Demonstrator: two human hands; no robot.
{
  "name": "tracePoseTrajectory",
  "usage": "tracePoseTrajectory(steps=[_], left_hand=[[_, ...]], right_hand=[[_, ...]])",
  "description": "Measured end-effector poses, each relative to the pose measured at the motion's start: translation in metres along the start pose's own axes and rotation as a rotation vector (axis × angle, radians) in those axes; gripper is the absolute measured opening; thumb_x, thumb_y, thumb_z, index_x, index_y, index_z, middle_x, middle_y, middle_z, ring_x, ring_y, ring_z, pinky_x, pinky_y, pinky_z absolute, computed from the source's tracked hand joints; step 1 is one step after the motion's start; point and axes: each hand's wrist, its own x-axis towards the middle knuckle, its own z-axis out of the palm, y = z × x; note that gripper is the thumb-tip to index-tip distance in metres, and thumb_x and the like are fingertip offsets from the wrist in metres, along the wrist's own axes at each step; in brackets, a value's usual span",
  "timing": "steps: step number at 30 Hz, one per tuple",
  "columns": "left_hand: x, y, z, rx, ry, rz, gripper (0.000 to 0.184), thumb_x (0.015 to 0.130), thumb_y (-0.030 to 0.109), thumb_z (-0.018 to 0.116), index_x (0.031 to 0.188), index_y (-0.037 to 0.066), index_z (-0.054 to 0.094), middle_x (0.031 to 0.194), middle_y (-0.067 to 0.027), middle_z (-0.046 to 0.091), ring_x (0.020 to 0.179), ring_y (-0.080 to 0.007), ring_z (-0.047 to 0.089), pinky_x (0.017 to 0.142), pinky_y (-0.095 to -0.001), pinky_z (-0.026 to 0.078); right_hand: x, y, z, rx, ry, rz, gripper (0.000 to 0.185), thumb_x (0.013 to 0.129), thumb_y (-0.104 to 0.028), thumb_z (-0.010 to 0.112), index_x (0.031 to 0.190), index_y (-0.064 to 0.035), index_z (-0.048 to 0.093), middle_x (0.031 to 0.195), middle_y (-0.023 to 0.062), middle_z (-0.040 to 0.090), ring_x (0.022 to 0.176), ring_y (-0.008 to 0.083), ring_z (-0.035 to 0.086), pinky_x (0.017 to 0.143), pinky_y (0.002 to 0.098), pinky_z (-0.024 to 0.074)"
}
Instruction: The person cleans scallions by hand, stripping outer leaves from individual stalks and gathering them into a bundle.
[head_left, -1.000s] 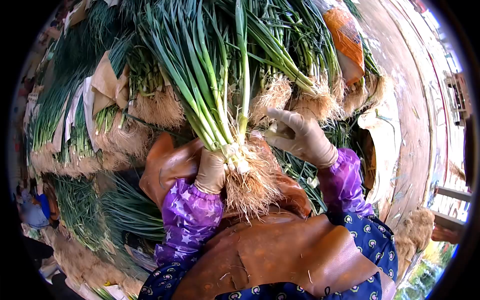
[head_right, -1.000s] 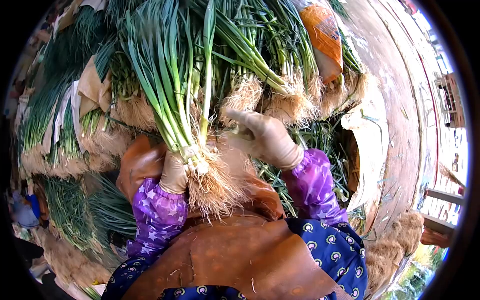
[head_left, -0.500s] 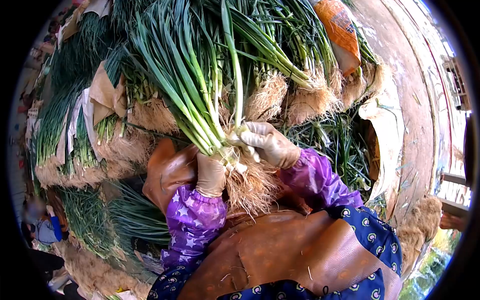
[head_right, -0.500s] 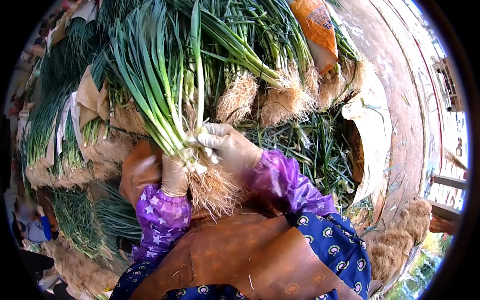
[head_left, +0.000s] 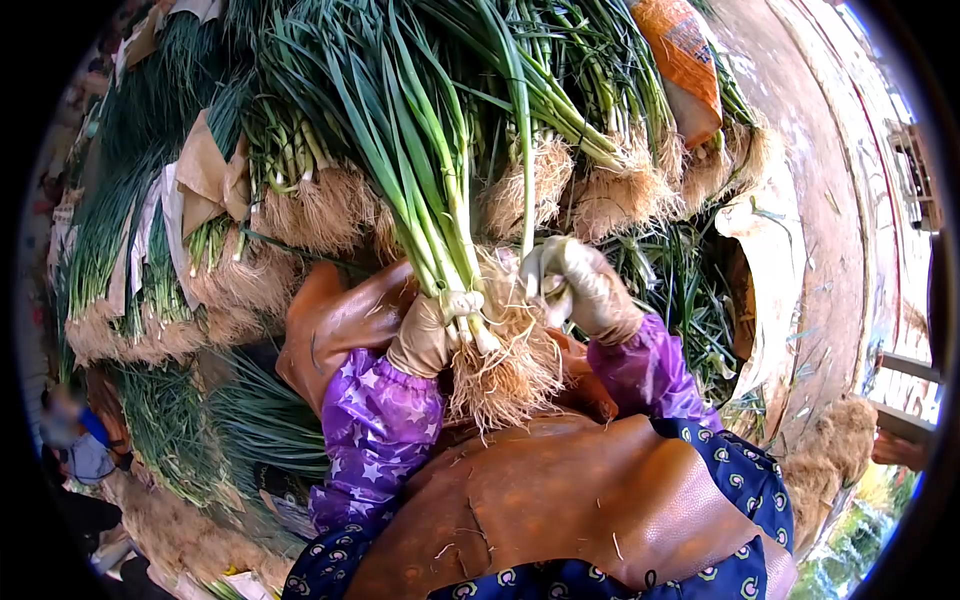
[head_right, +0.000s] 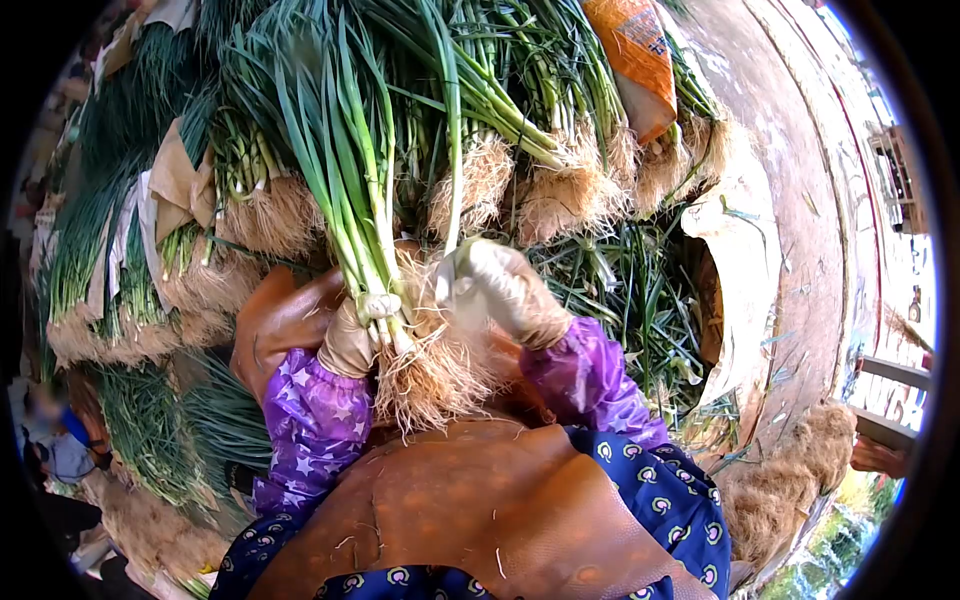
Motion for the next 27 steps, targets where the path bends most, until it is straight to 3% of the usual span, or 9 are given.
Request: tracePoseTrajectory(steps=[3,8,12,15,18,19,21,23,27], left_hand=[[-0.001,-0.006,-0.007,-0.145,-0.208,0.002,0.026,0.076,0.008,0.056,0.099,-0.005,0.056,0.079,-0.0147,0.062,0.058,-0.0231,0.062,0.046,-0.0262,0.052],[-0.011,0.018,0.048,-0.159,0.111,0.073,0.045,0.07,0.006,0.052,0.112,-0.009,0.045,0.096,-0.0182,0.057,0.08,-0.0229,0.061,0.061,-0.0296,0.056],[-0.025,0.062,0.016,0.03,-0.037,0.227,0.053,0.067,0.007,0.055,0.116,-0.009,0.041,0.096,-0.0161,0.054,0.082,-0.0254,0.06,0.085,-0.0403,0.052],[-0.04,0.083,0.039,0.012,0.0,0.28,0.05,0.072,0.008,0.056,0.118,-0.008,0.041,0.099,-0.0175,0.055,0.081,-0.026,0.06,0.086,-0.0373,0.052],[-0.02,0.08,-0.007,-0.018,0.168,0.132,0.046,0.077,0.005,0.055,0.119,-0.006,0.041,0.094,-0.0142,0.058,0.074,-0.0221,0.064,0.052,-0.0234,0.057],[-0.017,0.072,0.007,-0.042,0.115,0.109,0.046,0.077,0.007,0.056,0.119,-0.006,0.042,0.095,-0.0144,0.059,0.077,-0.0208,0.064,0.057,-0.0262,0.059],[-0.003,0.047,-0.011,-0.196,0.166,0.116,0.046,0.078,0.008,0.055,0.12,-0.006,0.042,0.096,-0.0157,0.058,0.077,-0.0231,0.064,0.057,-0.0318,0.059],[0.003,0.038,-0.002,-0.341,0.065,-0.02,0.047,0.078,0.011,0.054,0.121,-0.005,0.043,0.085,-0.0113,0.055,0.071,-0.0217,0.059,0.056,-0.0342,0.056],[-0.01,0.031,0.01,-0.36,-0.119,0.031,0.04,0.071,0.005,0.057,0.109,-0.005,0.048,0.081,-0.0107,0.053,0.073,-0.0216,0.054,0.067,-0.0334,0.051]], right_hand=[[-0.004,0.002,0.028,-0.076,0.035,0.222,0.037,0.095,-0.034,0.045,0.071,-0.0076,0.053,0.069,0.0034,0.057,0.048,0.0084,0.044,0.049,0.0188,0.038],[-0.02,-0.003,0.017,-0.264,-0.232,0.028,0.037,0.096,-0.034,0.044,0.079,-0.0024,0.054,0.069,0.0022,0.054,0.067,0.0105,0.05,0.073,0.0262,0.0434],[-0.069,-0.012,-0.035,-0.288,-0.265,0.365,0.033,0.089,-0.035,0.056,0.081,-0.0036,0.057,0.064,-0.0008,0.05,0.059,0.0104,0.044,0.054,0.0272,0.0382],[-0.077,-0.004,-0.063,-1.729,-0.034,0.836,0.066,0.076,-0.038,0.068,0.13,-0.009,0.043,0.105,0.0141,0.06,0.087,0.0277,0.062,0.074,0.0383,0.0505],[-0.06,-0.037,-0.069,-1.521,0.143,0.018,0.07,0.07,-0.023,0.072,0.131,-0.0106,0.04,0.109,0.0149,0.059,0.089,0.0271,0.062,0.072,0.0356,0.0511],[-0.045,-0.046,-0.072,-1.517,0.289,-0.336,0.065,0.071,-0.022,0.072,0.129,-0.0099,0.044,0.108,0.0145,0.059,0.086,0.0266,0.062,0.071,0.0349,0.0507],[-0.012,-0.059,-0.092,-1.624,0.595,-0.393,0.061,0.074,-0.028,0.072,0.124,-0.0041,0.047,0.102,0.0151,0.06,0.077,0.0235,0.06,0.066,0.0341,0.0494],[0.02,-0.059,-0.128,-1.671,0.614,0.247,0.035,0.075,-0.027,0.07,0.099,-0.0031,0.058,0.073,0.0137,0.062,0.063,0.0267,0.061,0.057,0.0391,0.0476],[0.03,-0.079,-0.101,-1.605,0.674,-0.411,0.015,0.077,-0.016,0.065,0.07,-0.0067,0.056,0.057,0.0097,0.053,0.051,0.0259,0.055,0.05,0.0387,0.0441]])
